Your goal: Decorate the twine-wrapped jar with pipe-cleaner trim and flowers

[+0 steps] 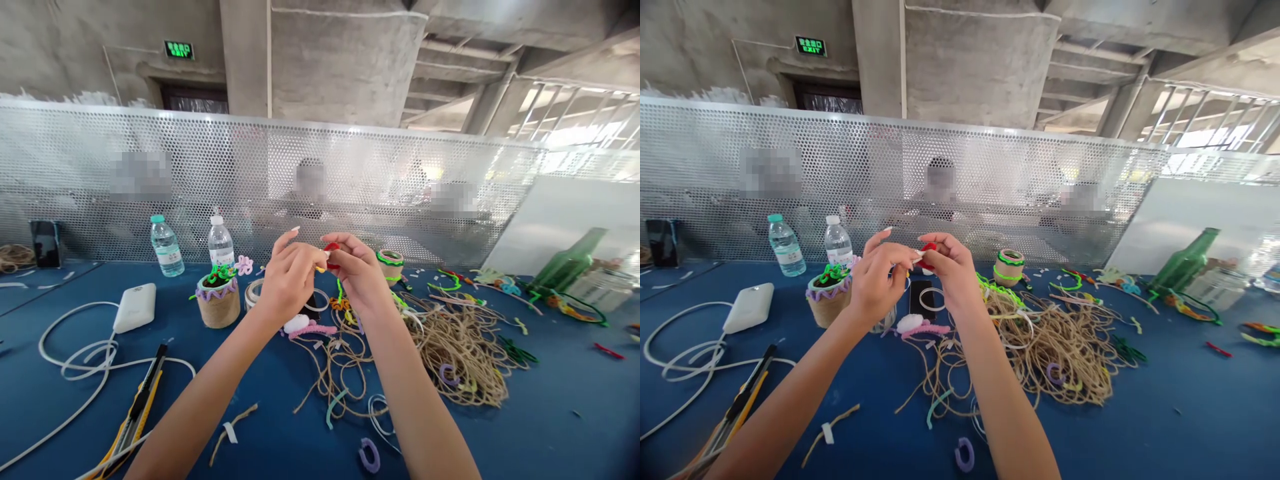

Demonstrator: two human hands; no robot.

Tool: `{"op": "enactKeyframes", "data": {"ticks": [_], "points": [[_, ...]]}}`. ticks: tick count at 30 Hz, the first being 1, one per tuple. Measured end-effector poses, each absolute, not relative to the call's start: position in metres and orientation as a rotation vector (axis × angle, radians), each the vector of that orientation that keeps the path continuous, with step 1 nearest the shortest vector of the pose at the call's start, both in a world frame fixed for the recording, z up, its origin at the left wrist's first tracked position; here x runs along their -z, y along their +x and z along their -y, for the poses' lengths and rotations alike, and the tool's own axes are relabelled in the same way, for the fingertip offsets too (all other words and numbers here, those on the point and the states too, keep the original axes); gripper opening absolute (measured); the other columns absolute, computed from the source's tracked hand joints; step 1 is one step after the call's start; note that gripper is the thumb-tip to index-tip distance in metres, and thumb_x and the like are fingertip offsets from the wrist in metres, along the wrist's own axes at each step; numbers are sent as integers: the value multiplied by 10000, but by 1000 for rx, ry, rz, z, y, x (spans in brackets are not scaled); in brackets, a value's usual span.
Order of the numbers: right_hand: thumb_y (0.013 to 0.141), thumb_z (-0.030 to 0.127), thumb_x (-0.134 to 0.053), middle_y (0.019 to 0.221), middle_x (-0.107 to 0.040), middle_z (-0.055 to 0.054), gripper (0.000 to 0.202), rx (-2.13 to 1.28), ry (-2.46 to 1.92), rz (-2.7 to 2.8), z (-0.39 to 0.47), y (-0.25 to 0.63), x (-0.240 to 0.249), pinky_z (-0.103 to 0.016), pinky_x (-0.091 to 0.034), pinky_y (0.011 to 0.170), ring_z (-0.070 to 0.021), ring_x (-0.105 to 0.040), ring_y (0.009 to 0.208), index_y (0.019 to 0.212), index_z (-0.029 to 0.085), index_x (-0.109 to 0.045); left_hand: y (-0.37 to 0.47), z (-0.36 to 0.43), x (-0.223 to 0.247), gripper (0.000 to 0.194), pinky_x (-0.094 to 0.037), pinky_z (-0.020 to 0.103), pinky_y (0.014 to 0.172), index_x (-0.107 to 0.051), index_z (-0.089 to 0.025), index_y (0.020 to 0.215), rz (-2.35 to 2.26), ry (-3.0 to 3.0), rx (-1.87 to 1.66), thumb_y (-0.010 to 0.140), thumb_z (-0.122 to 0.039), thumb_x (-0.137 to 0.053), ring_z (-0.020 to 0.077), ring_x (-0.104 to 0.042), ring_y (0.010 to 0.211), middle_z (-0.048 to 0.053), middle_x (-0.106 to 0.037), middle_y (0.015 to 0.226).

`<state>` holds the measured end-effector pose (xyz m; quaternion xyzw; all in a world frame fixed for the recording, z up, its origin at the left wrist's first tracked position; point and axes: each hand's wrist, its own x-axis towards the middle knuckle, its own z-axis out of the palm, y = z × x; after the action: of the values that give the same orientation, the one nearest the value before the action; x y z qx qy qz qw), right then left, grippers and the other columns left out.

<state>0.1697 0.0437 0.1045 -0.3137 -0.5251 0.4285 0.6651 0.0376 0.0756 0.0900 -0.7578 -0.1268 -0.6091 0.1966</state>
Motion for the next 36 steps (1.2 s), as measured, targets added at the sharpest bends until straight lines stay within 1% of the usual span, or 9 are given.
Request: {"op": "enactKeyframes", "data": {"ticks": [7,10,12,15,18,24,31,34,36], "points": [[626,225,-631,579,-491,64,163,-828,-773,1141,-66,175,-87,-238,-433,571,-84,-484,553,784,204,-600,40,-49,-88,272,-425,437,1046,-451,-229,745,242,-2101,1814,841,24,-427,109,-656,777,-61,-667,802],[614,218,-635,578,-503,62,142,-798,-808,1100,-79,173,-78,-239,-447,588,-91,-515,575,751,198,-604,39,-33,-94,243,-346,507,1110,-503,-249,809,264,-1982,1928,857,-12,-473,134,-655,841,-47,-672,899],[635,243,-671,645,-566,47,237,-841,-773,1144,-79,170,-79,-258,-485,663,-103,-570,642,866,205,-636,36,-33,-102,193,-301,535,1131,-527,-256,919,401,-1926,1988,872,-69,-529,159,-641,936,-15,-660,987],[706,294,-702,791,-656,10,316,-885,-692,1222,-67,165,-89,-289,-517,791,-121,-633,772,1009,226,-640,25,-47,-112,219,-319,531,1114,-564,-236,1074,657,-2008,1939,864,-222,-622,263,-461,1258,82,-504,1301],[783,331,-660,865,-676,-9,234,-887,-662,1258,-52,163,-98,-316,-538,841,-146,-655,878,1002,249,-656,13,-63,-112,224,-327,549,1098,-631,-226,1072,883,-2195,1864,872,-322,-612,337,-292,1373,104,-322,1437],[816,315,-612,873,-680,-1,205,-855,-660,1307,-40,159,-104,-363,-559,863,-159,-655,878,1013,277,-656,11,-69,-105,139,-365,554,1067,-685,-240,965,897,-2379,1784,860,-311,-628,320,-363,1336,81,-346,1405],[776,274,-625,1067,-682,-41,421,-1162,-620,1266,-34,165,-111,-399,-549,900,-208,-644,1031,1191,257,-555,15,-72,-106,41,-366,518,1067,-629,-196,841,820,-2122,1807,868,-223,-612,283,-402,1276,74,-404,1285],[752,265,-679,1073,-676,-37,340,-1019,-646,1344,-34,166,-110,-355,-545,865,-191,-644,1002,1086,240,-625,13,-70,-107,40,-374,486,1074,-612,-192,847,807,-2117,1895,860,-229,-622,266,-410,1267,78,-416,1246],[736,264,-706,943,-684,-27,218,-809,-717,1435,-35,166,-109,-312,-541,778,-159,-645,876,947,214,-677,12,-66,-109,38,-379,480,1071,-615,-197,844,831,-2146,1942,848,-228,-637,257,-426,1254,69,-428,1225]]}}
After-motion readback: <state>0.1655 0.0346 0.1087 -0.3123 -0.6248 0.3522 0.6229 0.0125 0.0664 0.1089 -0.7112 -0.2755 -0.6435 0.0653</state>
